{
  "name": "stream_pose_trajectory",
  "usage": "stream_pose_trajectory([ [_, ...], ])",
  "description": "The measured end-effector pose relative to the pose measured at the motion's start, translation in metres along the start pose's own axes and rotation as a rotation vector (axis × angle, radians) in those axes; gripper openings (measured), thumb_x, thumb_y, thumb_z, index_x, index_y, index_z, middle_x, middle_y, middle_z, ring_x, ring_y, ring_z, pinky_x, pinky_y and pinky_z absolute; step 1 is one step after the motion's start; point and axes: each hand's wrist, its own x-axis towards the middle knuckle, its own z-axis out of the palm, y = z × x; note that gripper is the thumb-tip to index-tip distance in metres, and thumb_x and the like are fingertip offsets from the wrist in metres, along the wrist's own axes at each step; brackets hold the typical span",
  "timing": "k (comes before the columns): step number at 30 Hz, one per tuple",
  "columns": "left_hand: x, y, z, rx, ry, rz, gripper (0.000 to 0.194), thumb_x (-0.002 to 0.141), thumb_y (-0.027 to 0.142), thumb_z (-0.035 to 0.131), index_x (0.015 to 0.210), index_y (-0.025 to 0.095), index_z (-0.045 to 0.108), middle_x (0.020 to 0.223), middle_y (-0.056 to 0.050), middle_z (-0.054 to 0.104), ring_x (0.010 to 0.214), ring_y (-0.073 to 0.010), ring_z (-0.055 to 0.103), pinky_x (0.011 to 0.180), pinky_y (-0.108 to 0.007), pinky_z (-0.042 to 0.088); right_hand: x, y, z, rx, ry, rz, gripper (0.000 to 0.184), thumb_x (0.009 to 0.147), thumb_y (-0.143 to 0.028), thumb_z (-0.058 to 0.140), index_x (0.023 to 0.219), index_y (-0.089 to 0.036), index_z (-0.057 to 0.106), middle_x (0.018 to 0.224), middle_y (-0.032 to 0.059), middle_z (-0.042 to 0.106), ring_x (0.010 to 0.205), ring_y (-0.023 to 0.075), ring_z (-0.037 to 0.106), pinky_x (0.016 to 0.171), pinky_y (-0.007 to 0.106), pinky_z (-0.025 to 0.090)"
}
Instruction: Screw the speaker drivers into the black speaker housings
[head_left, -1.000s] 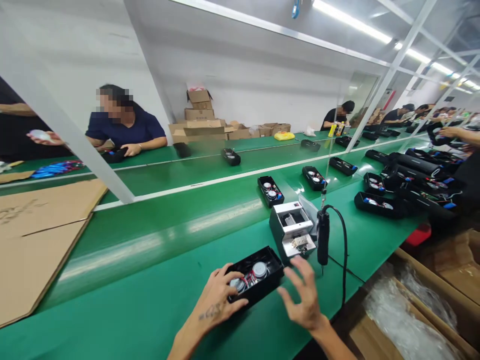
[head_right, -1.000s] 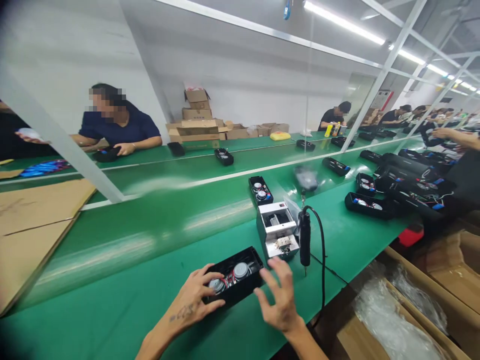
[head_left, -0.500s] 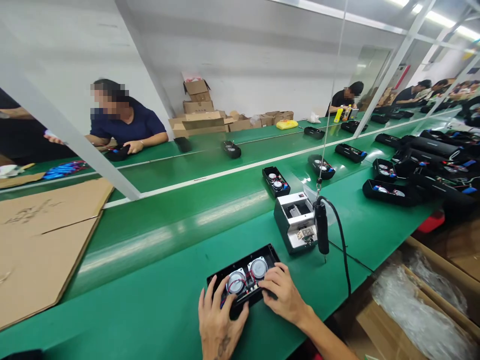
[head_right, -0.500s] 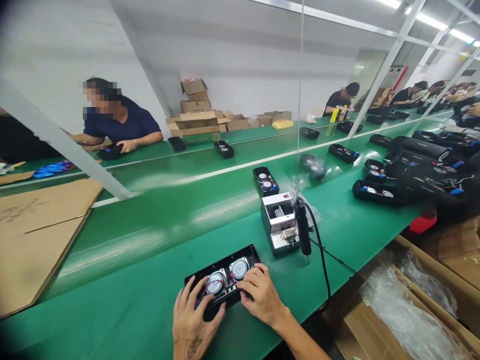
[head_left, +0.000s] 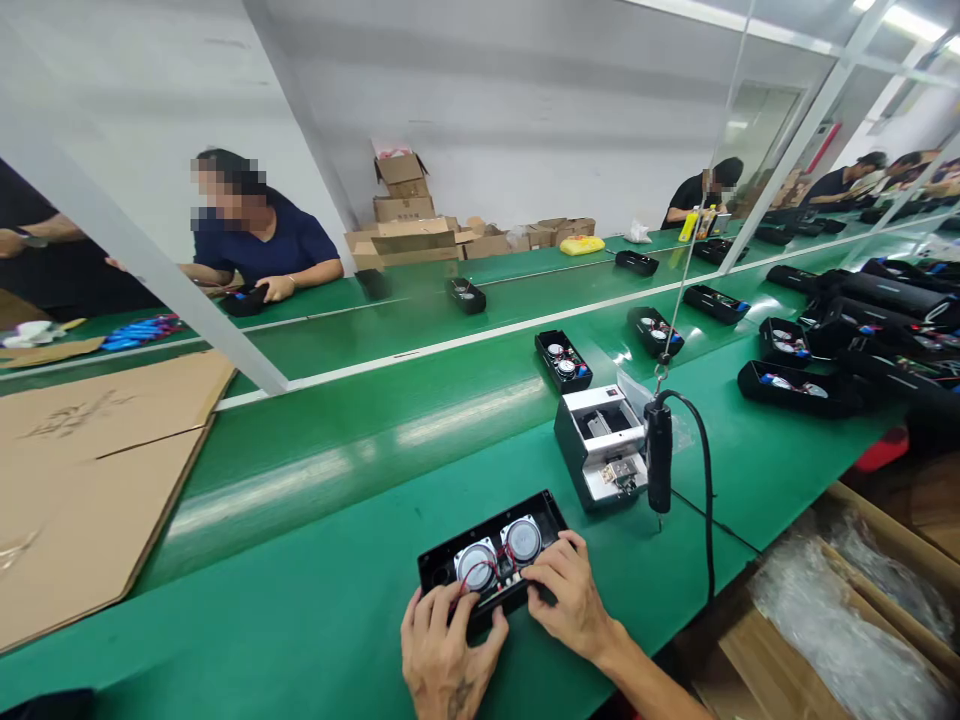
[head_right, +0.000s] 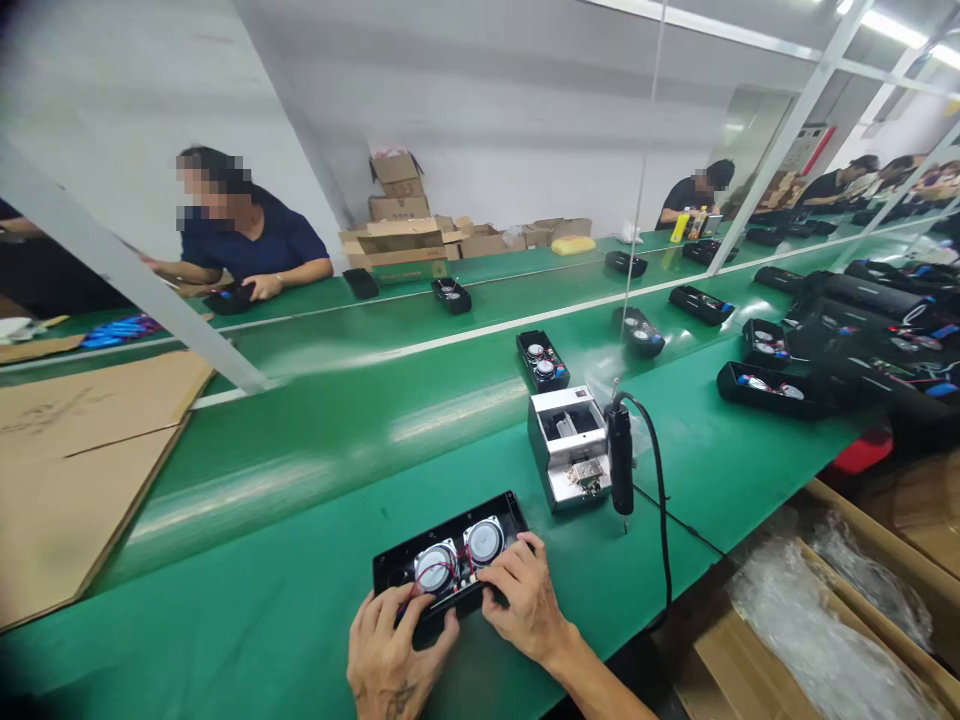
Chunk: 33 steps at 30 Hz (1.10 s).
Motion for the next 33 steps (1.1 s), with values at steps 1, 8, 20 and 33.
stream_pose_trajectory([
  [1,0.0017,0.0007,-0.0004,0.003,0.01,-0.002,0.009,0.094,0.029,0.07,0.098,0.023,0.065,0.099,-0.006,0.07,0.094,-0.0262,0.066,0.103,-0.055,0.052,0.0004,-0.0003,-0.0003,0.003,-0.005,-0.004,0.024,0.088,-0.006,0.058,0.1,-0.024,0.067,0.083,-0.0025,0.072,0.08,0.0173,0.067,0.109,0.044,0.041],
  [8,0.0019,-0.0023,-0.0018,-0.052,-0.034,0.019,0.007,0.099,0.028,0.065,0.097,0.022,0.067,0.099,-0.008,0.069,0.095,-0.027,0.066,0.104,-0.055,0.05,-0.0014,0.0003,-0.0019,0.017,-0.025,-0.008,0.024,0.091,-0.006,0.058,0.103,-0.024,0.069,0.087,-0.0018,0.073,0.083,0.018,0.068,0.11,0.044,0.039],
  [20,-0.0035,0.0045,-0.0009,-0.073,0.046,-0.003,0.006,0.098,0.027,0.07,0.098,0.021,0.068,0.095,-0.006,0.07,0.089,-0.025,0.065,0.107,-0.055,0.049,-0.0062,-0.0001,-0.0055,0.023,-0.035,-0.01,0.024,0.091,-0.005,0.059,0.102,-0.024,0.069,0.086,-0.002,0.072,0.082,0.0176,0.068,0.109,0.044,0.038],
  [33,-0.0041,0.0038,0.0006,-0.056,0.059,0.017,0.007,0.097,0.026,0.071,0.099,0.02,0.068,0.096,-0.007,0.071,0.089,-0.0252,0.065,0.105,-0.055,0.051,-0.0076,0.0014,-0.0055,0.018,-0.051,0.018,0.023,0.084,-0.005,0.058,0.095,-0.025,0.057,0.083,-0.0028,0.071,0.079,0.0172,0.069,0.107,0.044,0.04],
])
